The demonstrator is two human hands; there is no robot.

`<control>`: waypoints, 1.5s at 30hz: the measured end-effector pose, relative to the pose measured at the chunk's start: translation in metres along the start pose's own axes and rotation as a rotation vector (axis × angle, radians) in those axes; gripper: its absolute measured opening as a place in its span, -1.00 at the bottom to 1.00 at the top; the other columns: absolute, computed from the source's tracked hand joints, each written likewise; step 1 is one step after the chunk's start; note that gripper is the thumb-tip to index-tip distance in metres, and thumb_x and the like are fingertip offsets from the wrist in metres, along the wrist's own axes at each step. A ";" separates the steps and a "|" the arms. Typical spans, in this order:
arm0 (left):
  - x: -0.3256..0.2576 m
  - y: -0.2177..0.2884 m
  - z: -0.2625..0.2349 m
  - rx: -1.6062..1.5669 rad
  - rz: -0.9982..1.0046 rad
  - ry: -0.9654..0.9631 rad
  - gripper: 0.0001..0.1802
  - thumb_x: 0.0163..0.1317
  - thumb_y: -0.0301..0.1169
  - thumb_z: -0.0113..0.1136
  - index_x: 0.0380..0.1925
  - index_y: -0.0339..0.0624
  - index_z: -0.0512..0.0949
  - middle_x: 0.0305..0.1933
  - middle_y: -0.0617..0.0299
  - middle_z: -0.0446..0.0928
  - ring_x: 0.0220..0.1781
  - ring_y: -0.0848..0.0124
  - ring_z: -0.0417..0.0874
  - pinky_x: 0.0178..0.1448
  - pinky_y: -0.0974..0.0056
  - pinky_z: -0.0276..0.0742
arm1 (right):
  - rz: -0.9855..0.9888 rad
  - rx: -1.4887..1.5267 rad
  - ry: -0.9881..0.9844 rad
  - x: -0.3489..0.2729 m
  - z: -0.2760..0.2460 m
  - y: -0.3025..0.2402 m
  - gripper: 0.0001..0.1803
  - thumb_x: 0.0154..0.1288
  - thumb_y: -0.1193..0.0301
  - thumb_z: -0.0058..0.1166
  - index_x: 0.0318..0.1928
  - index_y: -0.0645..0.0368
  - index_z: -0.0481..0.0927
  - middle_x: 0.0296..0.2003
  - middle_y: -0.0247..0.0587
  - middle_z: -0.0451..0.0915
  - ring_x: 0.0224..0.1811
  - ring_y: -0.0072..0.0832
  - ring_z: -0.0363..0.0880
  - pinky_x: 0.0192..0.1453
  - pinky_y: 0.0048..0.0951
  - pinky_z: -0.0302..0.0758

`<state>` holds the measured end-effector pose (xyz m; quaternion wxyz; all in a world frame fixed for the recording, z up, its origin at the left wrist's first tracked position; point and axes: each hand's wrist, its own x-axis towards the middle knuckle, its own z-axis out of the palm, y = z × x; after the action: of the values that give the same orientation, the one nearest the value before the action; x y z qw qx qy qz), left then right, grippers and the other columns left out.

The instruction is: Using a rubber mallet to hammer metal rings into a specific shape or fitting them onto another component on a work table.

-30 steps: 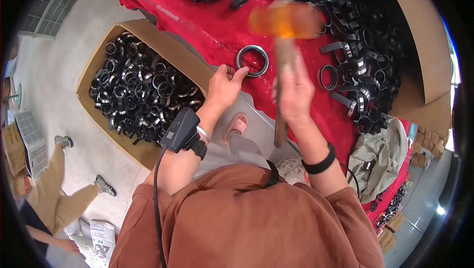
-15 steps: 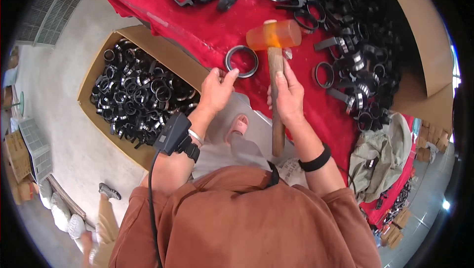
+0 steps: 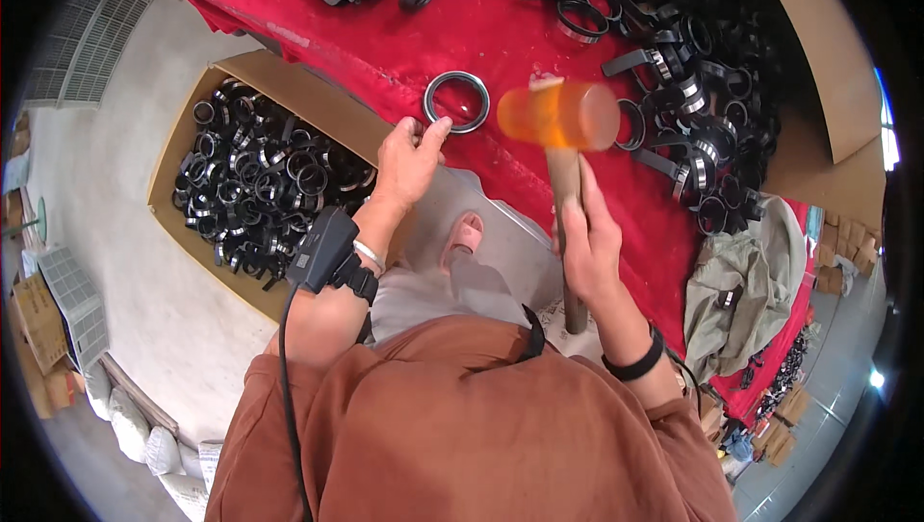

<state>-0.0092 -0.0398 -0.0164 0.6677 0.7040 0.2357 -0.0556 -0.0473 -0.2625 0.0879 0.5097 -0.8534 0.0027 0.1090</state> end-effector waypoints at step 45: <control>0.001 0.003 0.001 0.137 -0.060 0.048 -0.42 0.12 0.07 0.22 -0.47 -0.36 0.50 -0.47 -0.10 0.57 -0.33 0.05 0.62 -0.19 0.11 0.49 | 0.140 0.118 -0.219 0.059 0.068 -0.051 -0.47 0.43 0.33 -0.12 0.37 0.07 0.21 -0.52 -0.46 0.42 -0.60 -0.78 0.29 -0.56 -0.64 0.32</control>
<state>-0.0071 -0.0410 -0.0143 0.6100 0.7419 0.2682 -0.0744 0.0038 -0.1727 0.0898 0.5474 -0.8027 0.0132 0.2364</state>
